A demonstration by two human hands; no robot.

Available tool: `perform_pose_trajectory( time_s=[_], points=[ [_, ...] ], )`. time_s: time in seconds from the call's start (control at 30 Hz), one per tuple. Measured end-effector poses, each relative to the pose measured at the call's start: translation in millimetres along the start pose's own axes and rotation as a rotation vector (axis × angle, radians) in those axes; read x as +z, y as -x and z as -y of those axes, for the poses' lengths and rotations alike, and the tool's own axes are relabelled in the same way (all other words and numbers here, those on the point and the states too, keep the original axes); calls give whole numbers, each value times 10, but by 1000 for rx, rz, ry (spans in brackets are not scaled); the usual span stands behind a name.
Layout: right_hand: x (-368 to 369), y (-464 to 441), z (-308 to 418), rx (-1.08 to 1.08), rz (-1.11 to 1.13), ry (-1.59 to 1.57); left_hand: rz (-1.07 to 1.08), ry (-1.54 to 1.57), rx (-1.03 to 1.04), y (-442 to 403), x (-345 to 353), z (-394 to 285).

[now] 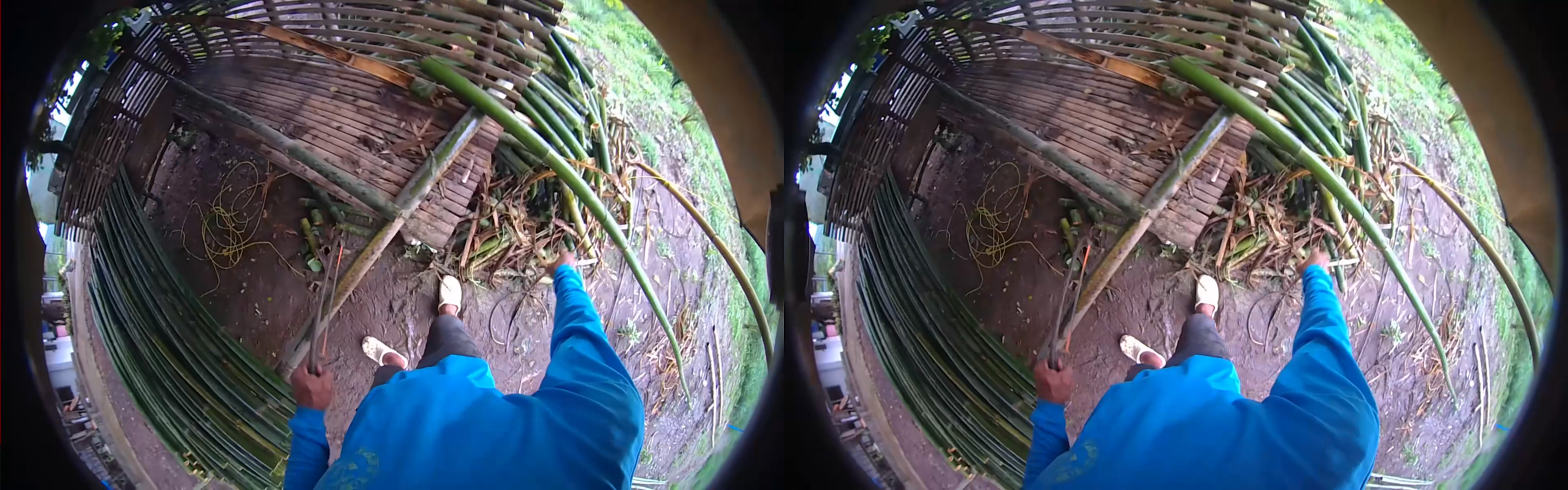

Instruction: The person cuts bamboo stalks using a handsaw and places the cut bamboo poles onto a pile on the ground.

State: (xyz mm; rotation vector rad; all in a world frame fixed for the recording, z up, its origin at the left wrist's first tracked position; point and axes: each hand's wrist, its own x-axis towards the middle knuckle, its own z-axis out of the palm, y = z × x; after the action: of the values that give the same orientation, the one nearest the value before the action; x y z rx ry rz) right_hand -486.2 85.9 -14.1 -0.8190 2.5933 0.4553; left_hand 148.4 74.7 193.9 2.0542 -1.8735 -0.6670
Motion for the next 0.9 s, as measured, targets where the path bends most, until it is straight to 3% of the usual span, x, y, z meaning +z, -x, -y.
perform_pose_trajectory(
  time_s=[0.07,0.13,0.27,0.3,0.4,0.43,0.47,0.57,0.6,0.67,0.83,0.9],
  points=[
    [-80,-608,-217,55,-145,46,165,71,-170,-348,129,-435],
    [-747,-636,-170,105,-162,-57,204,33,-164,-593,350,-675],
    [-984,-1447,-324,2,-270,-178,225,-141,-144,-814,604,-1126],
    [-955,-1663,-347,-58,-264,-159,233,-176,-64,-827,632,-1193],
    [-868,-2214,-356,-195,-223,-65,262,-262,-106,-863,650,-1403],
    [-401,-2941,-538,-275,-239,33,251,-263,-87,-879,661,-1430],
    [-652,-2723,-359,-234,-124,-2,242,-266,-70,-882,660,-1439],
    [-777,-2778,-135,-152,-64,-80,241,-272,-61,-867,639,-1486],
    [-1122,-2397,36,-154,-66,-39,242,-271,-64,-872,640,-1494],
    [-1025,-2427,51,-271,-200,115,265,-272,-70,-860,628,-1461],
    [-658,-2118,63,-380,-366,-112,245,-196,67,-975,701,-1360],
    [-932,-1536,227,-292,-106,-139,252,-178,89,-1080,725,-1338]
  ],
)
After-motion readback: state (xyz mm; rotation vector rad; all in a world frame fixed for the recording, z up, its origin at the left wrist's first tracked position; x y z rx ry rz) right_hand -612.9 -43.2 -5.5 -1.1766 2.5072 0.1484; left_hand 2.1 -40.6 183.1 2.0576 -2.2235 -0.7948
